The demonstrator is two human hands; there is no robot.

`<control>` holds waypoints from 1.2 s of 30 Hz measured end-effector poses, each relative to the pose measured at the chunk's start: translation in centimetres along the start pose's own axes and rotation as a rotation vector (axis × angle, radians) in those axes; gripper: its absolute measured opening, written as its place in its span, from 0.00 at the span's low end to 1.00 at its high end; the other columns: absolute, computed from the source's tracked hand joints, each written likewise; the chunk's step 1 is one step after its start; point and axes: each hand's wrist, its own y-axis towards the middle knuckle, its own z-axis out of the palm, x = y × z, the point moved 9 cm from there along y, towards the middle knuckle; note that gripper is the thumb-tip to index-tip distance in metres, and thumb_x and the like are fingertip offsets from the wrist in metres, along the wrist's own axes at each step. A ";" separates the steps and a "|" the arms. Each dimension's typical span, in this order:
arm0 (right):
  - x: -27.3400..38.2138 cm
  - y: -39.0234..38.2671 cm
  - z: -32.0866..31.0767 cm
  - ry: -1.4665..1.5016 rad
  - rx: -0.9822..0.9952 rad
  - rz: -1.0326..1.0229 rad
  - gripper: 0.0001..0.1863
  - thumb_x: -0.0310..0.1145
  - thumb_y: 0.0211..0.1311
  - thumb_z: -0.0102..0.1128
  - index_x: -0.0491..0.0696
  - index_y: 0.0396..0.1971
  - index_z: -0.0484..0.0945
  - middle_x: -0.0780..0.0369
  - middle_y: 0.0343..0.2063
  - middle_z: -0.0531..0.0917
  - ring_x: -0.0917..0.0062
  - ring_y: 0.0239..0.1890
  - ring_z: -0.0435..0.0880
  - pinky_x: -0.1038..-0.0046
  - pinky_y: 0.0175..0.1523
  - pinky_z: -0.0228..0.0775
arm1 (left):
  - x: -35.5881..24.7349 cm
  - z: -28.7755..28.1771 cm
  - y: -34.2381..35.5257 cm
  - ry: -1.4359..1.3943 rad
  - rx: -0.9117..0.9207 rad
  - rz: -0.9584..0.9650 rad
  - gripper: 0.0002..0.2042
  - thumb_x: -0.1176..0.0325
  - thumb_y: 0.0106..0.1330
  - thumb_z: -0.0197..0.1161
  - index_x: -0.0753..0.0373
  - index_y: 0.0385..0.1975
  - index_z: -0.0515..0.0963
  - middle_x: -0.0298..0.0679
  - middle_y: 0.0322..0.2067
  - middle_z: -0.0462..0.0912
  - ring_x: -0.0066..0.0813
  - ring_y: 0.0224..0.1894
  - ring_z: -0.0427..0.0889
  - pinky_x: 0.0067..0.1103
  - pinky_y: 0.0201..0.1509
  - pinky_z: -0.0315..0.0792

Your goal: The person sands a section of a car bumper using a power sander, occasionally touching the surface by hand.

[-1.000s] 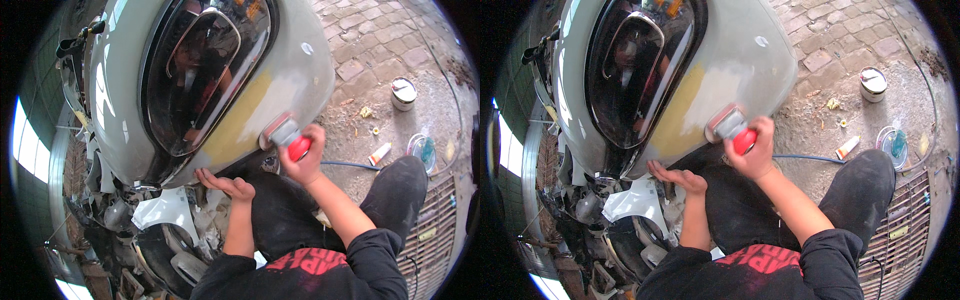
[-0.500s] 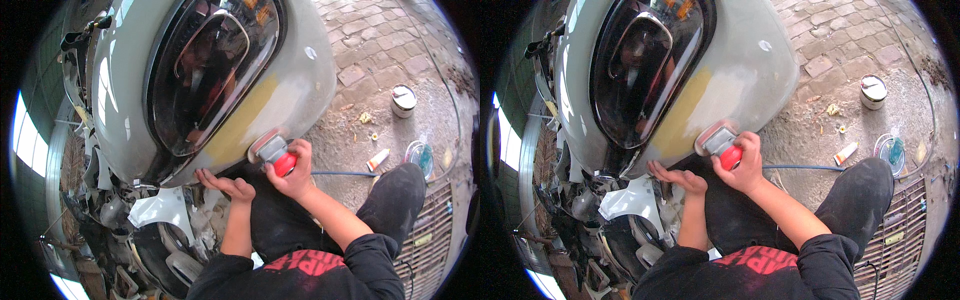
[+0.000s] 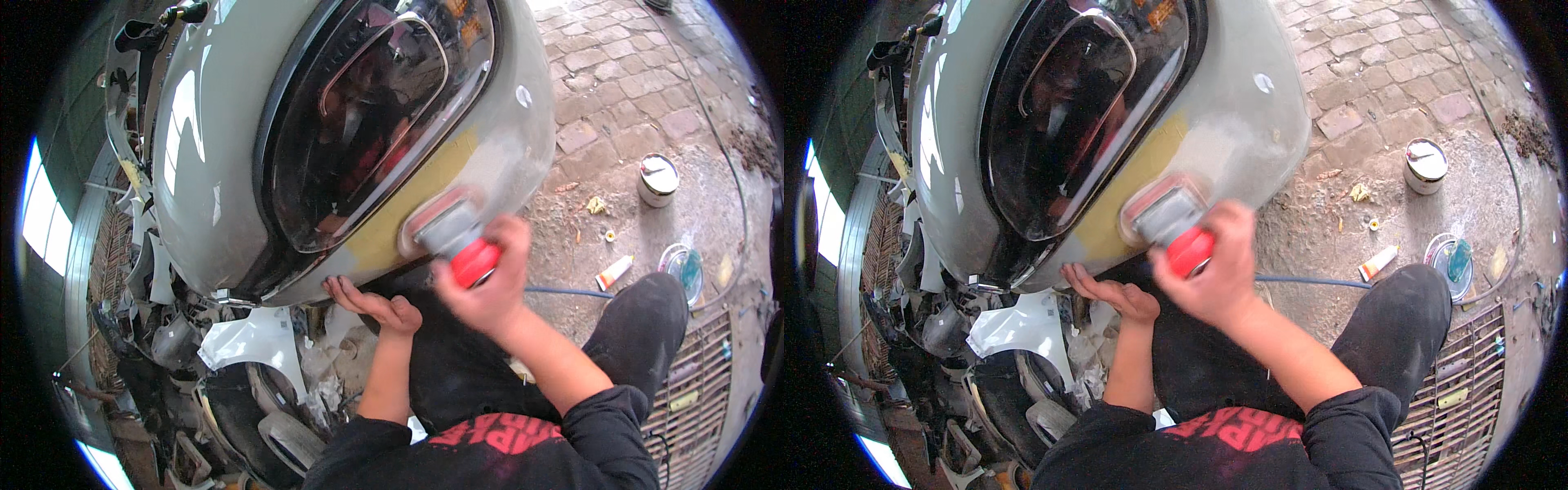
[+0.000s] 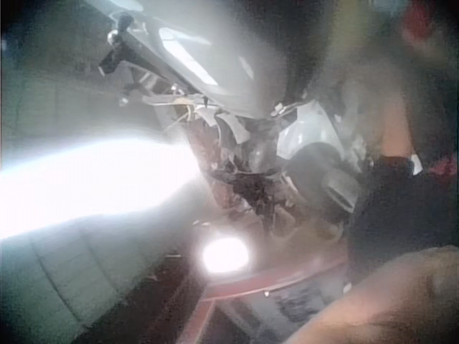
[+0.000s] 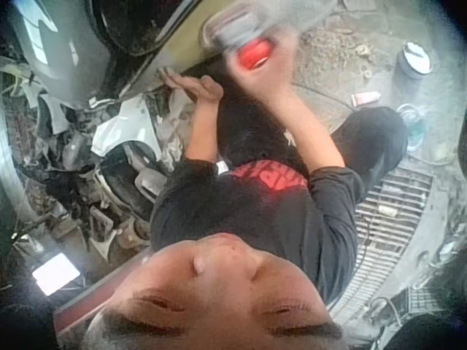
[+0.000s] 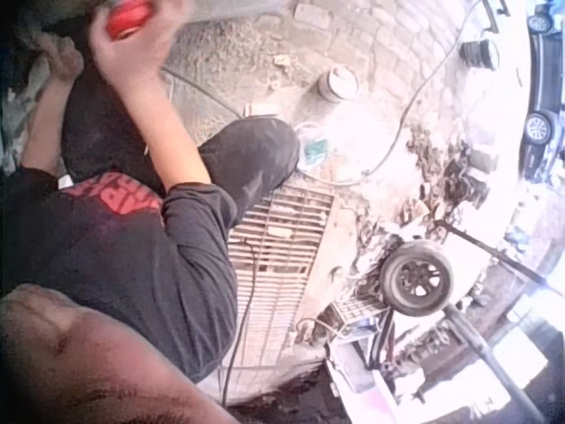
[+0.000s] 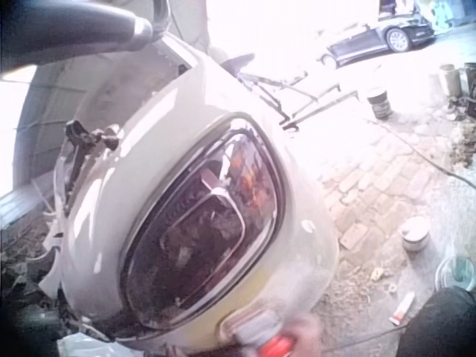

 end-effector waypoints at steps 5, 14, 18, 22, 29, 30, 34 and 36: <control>0.4 -3.6 2.8 -0.010 0.162 -0.049 0.36 0.36 0.37 0.81 0.44 0.45 0.67 0.49 0.43 0.72 0.54 0.43 0.75 0.58 0.46 0.73 | -0.5 0.5 0.3 -0.038 0.016 -0.023 0.39 0.46 0.71 0.42 0.77 0.69 0.50 0.62 0.71 0.46 0.60 0.73 0.45 0.54 0.75 0.37; -7.9 5.6 -4.6 0.054 -0.144 0.352 0.33 0.35 0.50 0.74 0.41 0.50 0.64 0.57 0.43 0.68 0.69 0.45 0.70 0.69 0.54 0.65 | -0.1 -0.3 0.0 -0.009 0.040 0.027 0.38 0.49 0.73 0.39 0.77 0.70 0.45 0.61 0.72 0.41 0.58 0.75 0.40 0.51 0.75 0.34; -3.8 2.0 -2.4 0.064 -0.093 0.073 0.34 0.33 0.42 0.76 0.43 0.48 0.64 0.54 0.42 0.69 0.62 0.44 0.72 0.65 0.53 0.67 | -0.5 0.3 0.0 -0.022 0.013 0.008 0.39 0.46 0.73 0.40 0.78 0.70 0.47 0.62 0.72 0.43 0.60 0.74 0.42 0.52 0.75 0.35; -1.3 -2.3 0.8 0.079 0.085 -0.008 0.35 0.35 0.39 0.81 0.46 0.46 0.67 0.50 0.44 0.72 0.54 0.43 0.78 0.61 0.43 0.77 | -0.7 0.6 -0.1 0.014 0.024 0.010 0.39 0.46 0.73 0.40 0.78 0.70 0.46 0.63 0.71 0.42 0.60 0.74 0.41 0.52 0.75 0.34; -5.8 3.2 -3.8 0.000 -0.082 0.240 0.35 0.36 0.46 0.75 0.44 0.50 0.62 0.49 0.43 0.70 0.55 0.44 0.76 0.61 0.50 0.72 | -1.1 0.1 0.1 0.054 0.098 -0.002 0.39 0.50 0.72 0.44 0.79 0.69 0.45 0.63 0.71 0.42 0.62 0.74 0.41 0.53 0.75 0.34; -7.3 4.3 -4.4 0.019 -0.085 0.347 0.35 0.39 0.49 0.74 0.43 0.51 0.62 0.49 0.44 0.72 0.56 0.45 0.77 0.61 0.52 0.71 | -1.1 -0.4 0.3 0.074 0.102 0.011 0.39 0.51 0.71 0.45 0.79 0.70 0.45 0.64 0.71 0.42 0.63 0.74 0.41 0.54 0.75 0.34; -13.2 6.1 -9.4 -0.069 -0.277 0.499 0.42 0.45 0.49 0.76 0.39 0.57 0.61 0.48 0.48 0.74 0.58 0.47 0.79 0.61 0.55 0.71 | -3.0 0.0 -0.1 0.009 0.216 0.071 0.38 0.53 0.69 0.51 0.76 0.70 0.49 0.61 0.72 0.46 0.59 0.75 0.42 0.51 0.76 0.37; -16.4 4.1 -12.4 0.003 -0.472 0.613 0.46 0.45 0.47 0.78 0.38 0.59 0.59 0.49 0.48 0.73 0.60 0.47 0.79 0.62 0.55 0.71 | -6.8 1.7 0.7 -0.053 0.449 0.310 0.36 0.55 0.67 0.55 0.73 0.69 0.55 0.57 0.72 0.51 0.52 0.76 0.45 0.47 0.76 0.38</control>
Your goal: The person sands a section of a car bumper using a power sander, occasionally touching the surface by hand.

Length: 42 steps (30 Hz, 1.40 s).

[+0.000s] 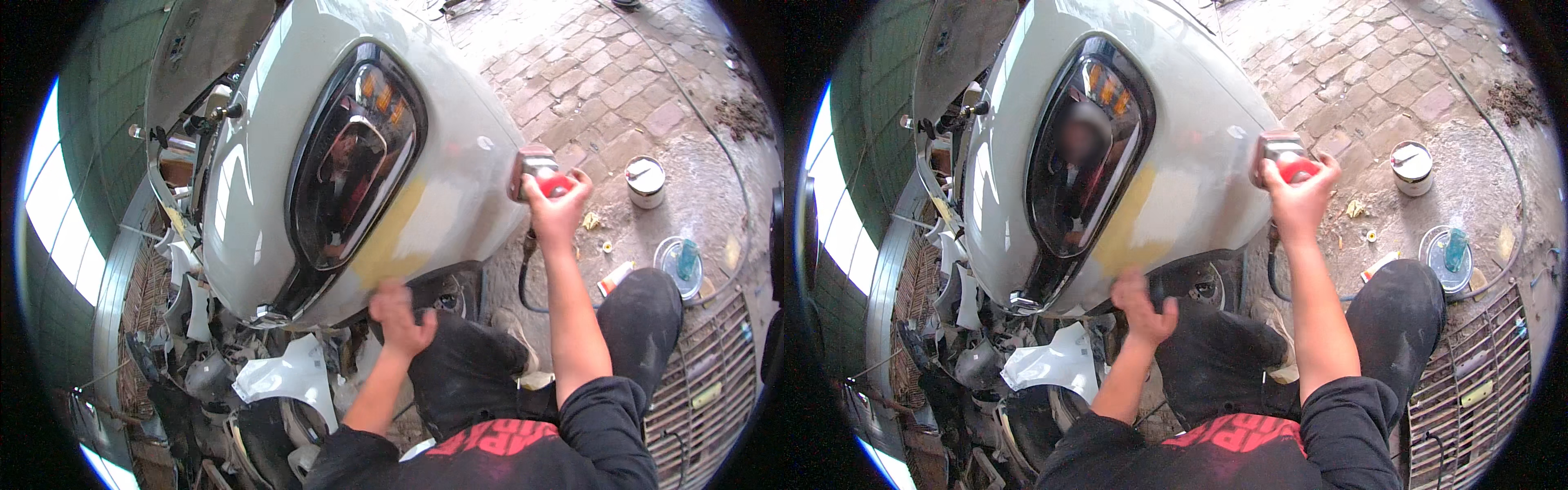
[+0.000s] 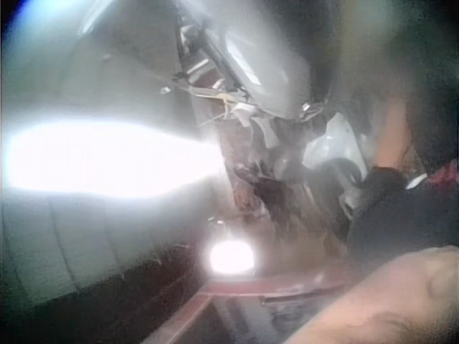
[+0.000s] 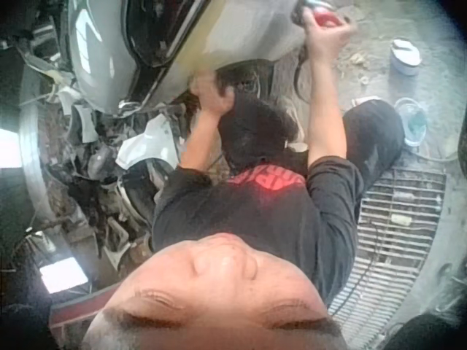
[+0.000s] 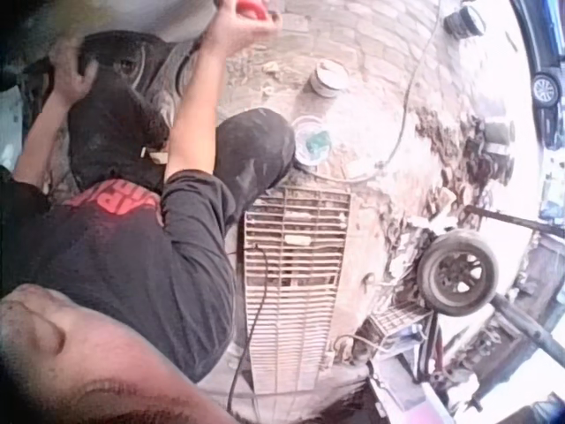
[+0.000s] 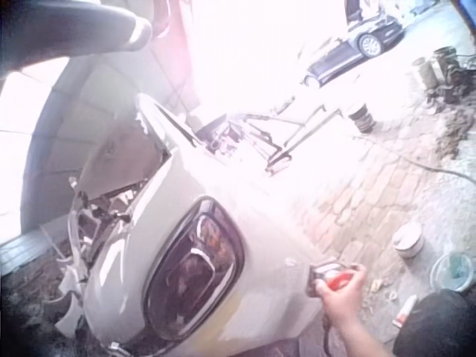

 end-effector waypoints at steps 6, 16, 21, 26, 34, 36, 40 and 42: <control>-2.2 -0.6 -3.0 -0.009 -0.082 0.052 0.50 0.42 0.43 0.81 0.40 0.61 0.57 0.52 0.48 0.70 0.64 0.51 0.74 0.64 0.58 0.67 | -5.2 3.7 5.7 0.355 0.638 0.562 0.32 0.52 0.66 0.56 0.63 0.68 0.65 0.43 0.71 0.62 0.34 0.77 0.51 0.38 0.79 0.36; -0.6 0.0 -3.8 0.010 -0.098 -0.009 0.45 0.44 0.45 0.79 0.39 0.58 0.62 0.52 0.50 0.70 0.66 0.53 0.73 0.67 0.59 0.66 | -5.9 4.8 20.0 0.952 0.319 0.477 0.41 0.40 0.70 0.46 0.62 0.75 0.50 0.40 0.76 0.47 0.34 0.79 0.40 0.39 0.79 0.30; -0.5 0.6 -4.0 0.096 -0.072 0.037 0.44 0.43 0.45 0.80 0.39 0.56 0.63 0.53 0.49 0.71 0.67 0.52 0.74 0.67 0.59 0.67 | -4.9 8.0 11.6 1.050 0.521 0.810 0.42 0.38 0.69 0.45 0.62 0.75 0.49 0.40 0.76 0.46 0.34 0.79 0.39 0.38 0.80 0.30; -0.3 -0.3 -3.4 0.082 -0.070 0.011 0.42 0.42 0.45 0.79 0.38 0.55 0.65 0.53 0.49 0.71 0.67 0.51 0.74 0.68 0.58 0.68 | -3.3 7.7 8.4 1.003 0.620 0.907 0.41 0.39 0.70 0.44 0.62 0.75 0.48 0.39 0.77 0.46 0.34 0.79 0.40 0.37 0.80 0.29; 0.3 -1.2 -2.0 0.048 0.030 -0.032 0.40 0.42 0.49 0.80 0.40 0.55 0.64 0.57 0.46 0.72 0.74 0.47 0.74 0.73 0.53 0.69 | -6.6 7.7 19.2 1.025 0.328 0.539 0.40 0.40 0.71 0.43 0.64 0.74 0.50 0.41 0.76 0.48 0.34 0.79 0.40 0.40 0.79 0.30; 0.8 -1.9 -1.5 0.066 0.050 -0.021 0.39 0.41 0.48 0.79 0.39 0.54 0.65 0.56 0.46 0.72 0.72 0.48 0.74 0.71 0.55 0.69 | -5.6 10.2 13.8 0.983 0.400 0.714 0.40 0.42 0.69 0.47 0.66 0.73 0.54 0.45 0.75 0.51 0.37 0.78 0.43 0.38 0.80 0.32; 2.0 -2.9 -0.6 0.135 0.142 -0.030 0.35 0.37 0.46 0.76 0.41 0.52 0.67 0.57 0.46 0.73 0.71 0.50 0.73 0.69 0.57 0.67 | -4.8 10.7 3.3 0.110 0.888 0.538 0.28 0.53 0.60 0.63 0.68 0.55 0.77 0.53 0.58 0.77 0.47 0.65 0.71 0.36 0.75 0.56; 2.3 -3.8 0.3 0.190 0.291 -0.099 0.34 0.35 0.45 0.74 0.42 0.52 0.68 0.58 0.46 0.72 0.72 0.49 0.73 0.69 0.58 0.66 | -4.3 11.7 -1.8 -0.060 1.402 0.269 0.24 0.55 0.65 0.60 0.66 0.54 0.77 0.52 0.39 0.84 0.51 0.47 0.82 0.38 0.60 0.71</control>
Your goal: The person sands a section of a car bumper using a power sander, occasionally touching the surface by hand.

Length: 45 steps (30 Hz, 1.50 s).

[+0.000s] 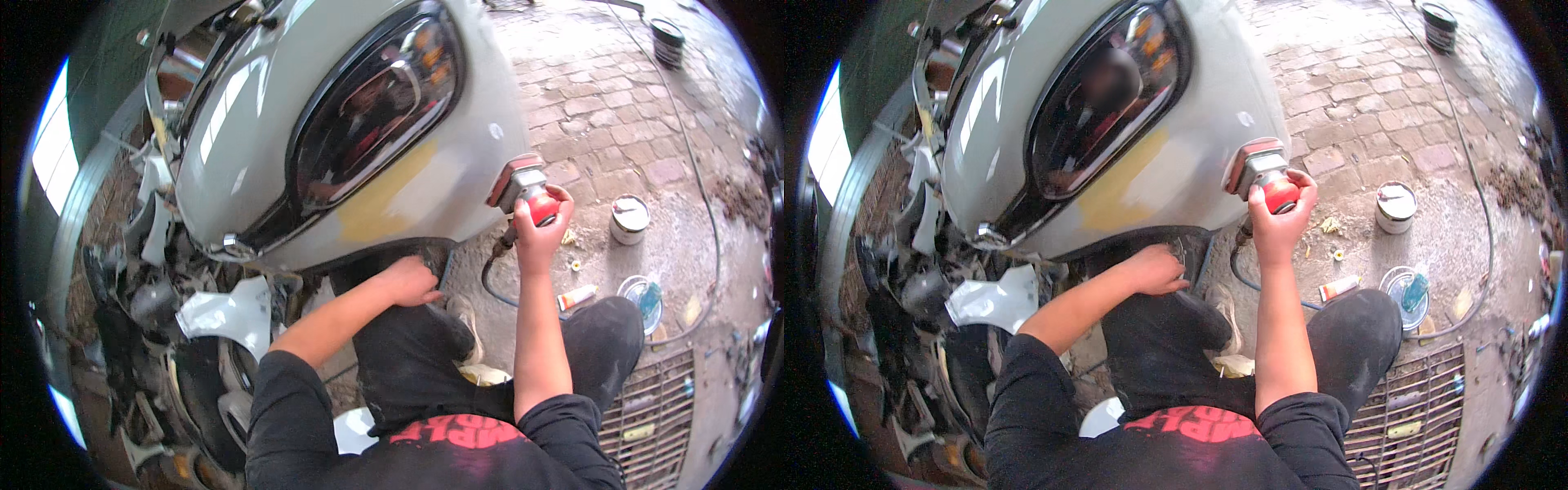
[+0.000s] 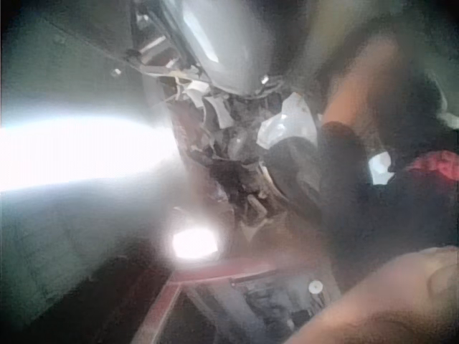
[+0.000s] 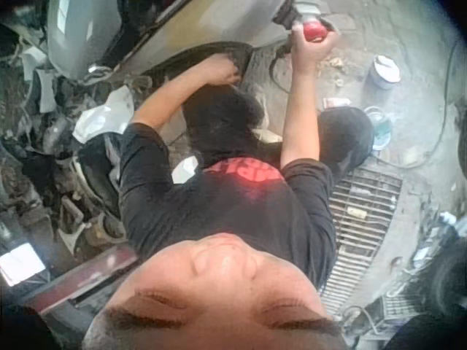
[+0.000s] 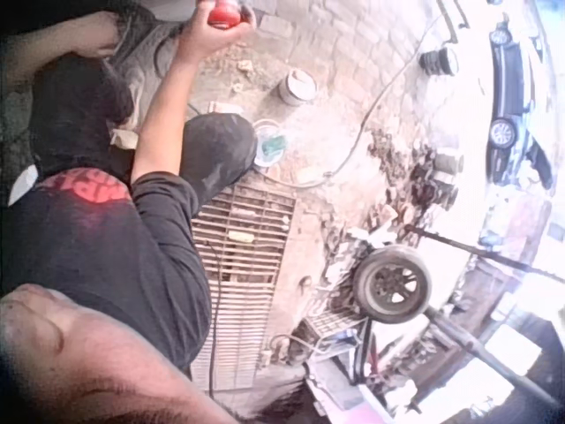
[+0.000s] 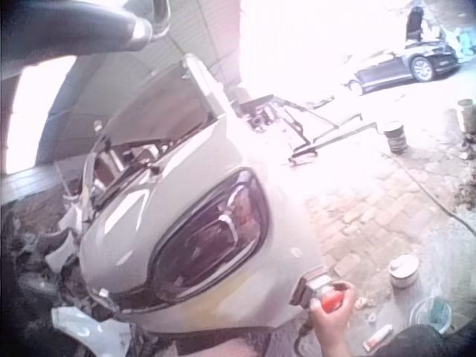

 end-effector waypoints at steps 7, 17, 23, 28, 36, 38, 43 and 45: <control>4.4 -5.8 6.5 0.172 0.402 -0.134 0.33 0.31 0.43 0.72 0.43 0.52 0.68 0.61 0.46 0.72 0.75 0.50 0.71 0.71 0.59 0.65 | -2.6 -2.8 -9.1 -0.802 -1.110 -0.106 0.27 0.53 0.72 0.55 0.69 0.61 0.69 0.55 0.55 0.76 0.52 0.59 0.75 0.36 0.64 0.68; 6.3 -17.4 12.2 -0.015 0.658 -0.211 0.33 0.51 0.60 0.61 0.39 0.53 0.66 0.50 0.50 0.67 0.60 0.53 0.68 0.61 0.62 0.59 | -1.4 0.9 -11.0 -1.623 -1.675 0.072 0.36 0.34 0.73 0.37 0.63 0.63 0.60 0.43 0.57 0.70 0.33 0.60 0.71 0.32 0.68 0.63; 5.3 -19.8 14.6 -0.087 0.836 -0.350 0.36 0.56 0.63 0.52 0.39 0.59 0.66 0.45 0.55 0.64 0.53 0.60 0.64 0.55 0.67 0.54 | 2.3 6.3 -8.0 -1.589 -1.708 0.048 0.41 0.29 0.65 0.49 0.60 0.63 0.59 0.42 0.57 0.69 0.34 0.60 0.71 0.34 0.64 0.67; 4.1 -20.1 16.2 -0.114 0.981 -0.384 0.36 0.55 0.64 0.50 0.40 0.61 0.68 0.45 0.58 0.61 0.52 0.61 0.64 0.55 0.68 0.55 | 3.5 7.2 -7.7 -1.722 -1.705 0.271 0.39 0.35 0.67 0.53 0.61 0.66 0.58 0.43 0.62 0.67 0.37 0.64 0.69 0.35 0.68 0.65; 2.8 -23.2 16.6 -0.136 0.921 -0.373 0.28 0.47 0.66 0.57 0.45 0.59 0.70 0.46 0.60 0.61 0.57 0.61 0.65 0.56 0.66 0.58 | 3.8 9.4 -6.5 -2.086 -1.538 0.426 0.34 0.39 0.70 0.45 0.64 0.63 0.65 0.43 0.60 0.72 0.37 0.63 0.72 0.36 0.70 0.63; 2.8 -22.8 16.8 -0.103 0.848 -0.311 0.25 0.46 0.67 0.58 0.46 0.58 0.70 0.47 0.58 0.63 0.59 0.60 0.65 0.59 0.66 0.57 | 3.9 9.0 -7.1 -1.993 -1.644 0.367 0.29 0.45 0.71 0.51 0.62 0.61 0.66 0.42 0.58 0.74 0.35 0.60 0.74 0.34 0.66 0.67; 1.8 -21.2 16.4 -0.008 0.777 -0.312 0.21 0.43 0.66 0.61 0.46 0.53 0.74 0.48 0.55 0.65 0.59 0.57 0.67 0.58 0.64 0.60 | 3.9 7.6 -7.2 -1.694 -1.714 0.071 0.35 0.39 0.69 0.53 0.66 0.57 0.54 0.46 0.50 0.72 0.37 0.52 0.76 0.33 0.56 0.70; 1.7 -21.0 16.2 0.003 0.753 -0.310 0.21 0.44 0.67 0.60 0.46 0.52 0.74 0.48 0.54 0.67 0.59 0.57 0.68 0.58 0.64 0.59 | 3.9 7.8 -6.9 -1.654 -1.713 0.017 0.39 0.32 0.67 0.48 0.67 0.57 0.54 0.48 0.49 0.72 0.40 0.51 0.76 0.35 0.55 0.70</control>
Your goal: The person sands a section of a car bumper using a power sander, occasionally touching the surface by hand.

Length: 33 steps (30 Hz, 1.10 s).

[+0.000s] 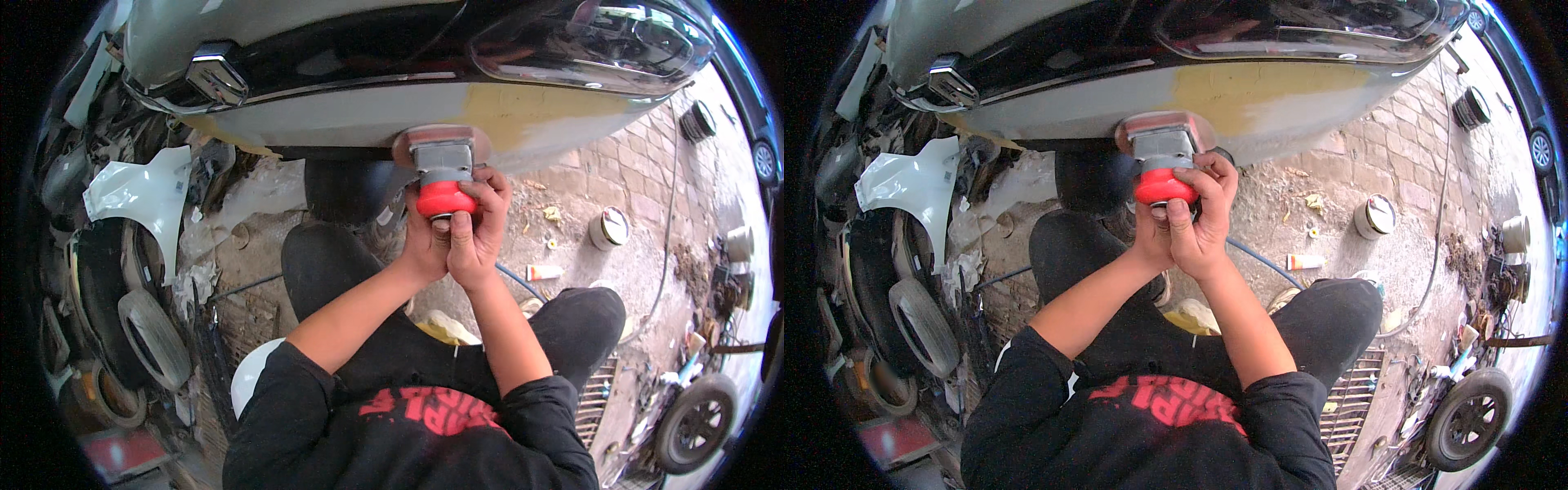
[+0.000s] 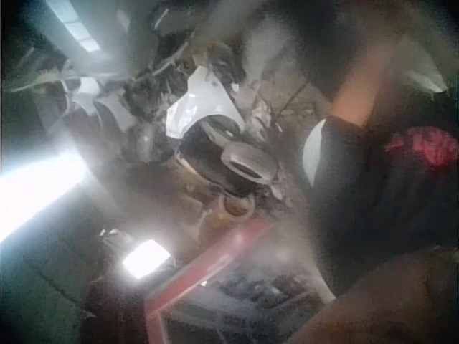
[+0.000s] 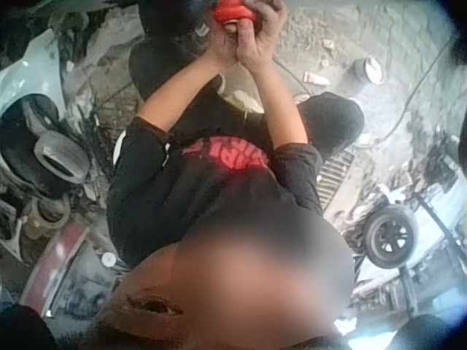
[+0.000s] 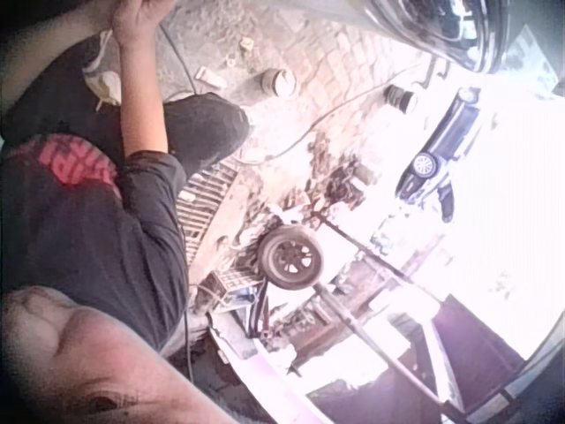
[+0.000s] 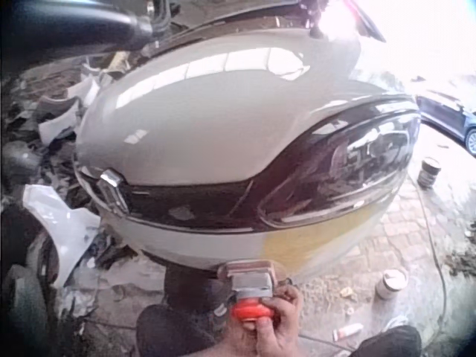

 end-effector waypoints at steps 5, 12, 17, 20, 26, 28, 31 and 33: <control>0.6 0.9 -1.1 0.001 -0.005 -0.043 0.20 0.42 0.70 0.56 0.45 0.53 0.72 0.49 0.55 0.67 0.62 0.58 0.67 0.61 0.66 0.57 | 0.0 0.8 0.6 -0.049 0.006 0.027 0.33 0.36 0.68 0.52 0.63 0.55 0.63 0.43 0.49 0.75 0.34 0.50 0.78 0.32 0.54 0.73; 1.0 2.8 -6.7 0.042 -0.146 -0.056 0.18 0.37 0.74 0.50 0.42 0.56 0.70 0.51 0.59 0.69 0.65 0.62 0.67 0.61 0.70 0.53 | -2.9 7.1 2.7 0.102 0.052 0.048 0.38 0.40 0.66 0.58 0.68 0.57 0.51 0.55 0.51 0.72 0.49 0.51 0.77 0.39 0.57 0.70; 0.3 3.3 -9.3 0.139 -0.290 -0.011 0.15 0.34 0.72 0.50 0.41 0.52 0.72 0.52 0.56 0.72 0.66 0.59 0.70 0.63 0.68 0.56 | -5.7 9.6 3.5 0.141 0.043 0.128 0.36 0.42 0.69 0.55 0.66 0.60 0.51 0.52 0.51 0.70 0.48 0.53 0.74 0.38 0.60 0.66; 0.3 3.0 -8.7 0.071 -0.253 -0.001 0.15 0.34 0.72 0.51 0.41 0.52 0.72 0.52 0.55 0.72 0.66 0.58 0.70 0.65 0.67 0.57 | -4.9 8.4 2.9 0.100 0.006 -0.034 0.33 0.46 0.69 0.57 0.66 0.60 0.54 0.54 0.53 0.70 0.47 0.54 0.74 0.38 0.60 0.66; 2.2 2.6 -2.3 0.024 -0.051 -0.001 0.17 0.37 0.64 0.62 0.44 0.49 0.76 0.51 0.48 0.70 0.62 0.53 0.71 0.63 0.61 0.63 | -3.0 1.6 1.4 0.057 -0.106 0.029 0.30 0.37 0.67 0.57 0.63 0.48 0.71 0.38 0.43 0.79 0.31 0.45 0.80 0.29 0.51 0.74; 2.6 2.5 -1.8 -0.003 -0.027 -0.041 0.17 0.39 0.65 0.62 0.45 0.49 0.76 0.51 0.48 0.70 0.62 0.51 0.71 0.63 0.60 0.63 | -3.4 1.2 1.1 -0.097 -0.129 0.016 0.36 0.29 0.63 0.52 0.61 0.48 0.72 0.35 0.43 0.78 0.26 0.44 0.79 0.27 0.48 0.74; 1.7 2.6 -3.5 0.005 -0.070 -0.040 0.17 0.39 0.66 0.61 0.44 0.49 0.76 0.52 0.48 0.70 0.63 0.51 0.72 0.63 0.60 0.63 | -4.1 3.2 1.9 0.035 -0.108 0.089 0.35 0.31 0.66 0.52 0.62 0.49 0.70 0.38 0.44 0.78 0.30 0.45 0.79 0.29 0.49 0.73; 1.3 3.2 -5.8 0.061 -0.134 -0.034 0.17 0.38 0.67 0.59 0.42 0.49 0.75 0.53 0.49 0.70 0.65 0.52 0.71 0.66 0.61 0.63 | -5.1 5.3 2.2 0.179 -0.086 0.106 0.33 0.35 0.69 0.50 0.64 0.53 0.66 0.42 0.45 0.77 0.36 0.47 0.78 0.34 0.51 0.72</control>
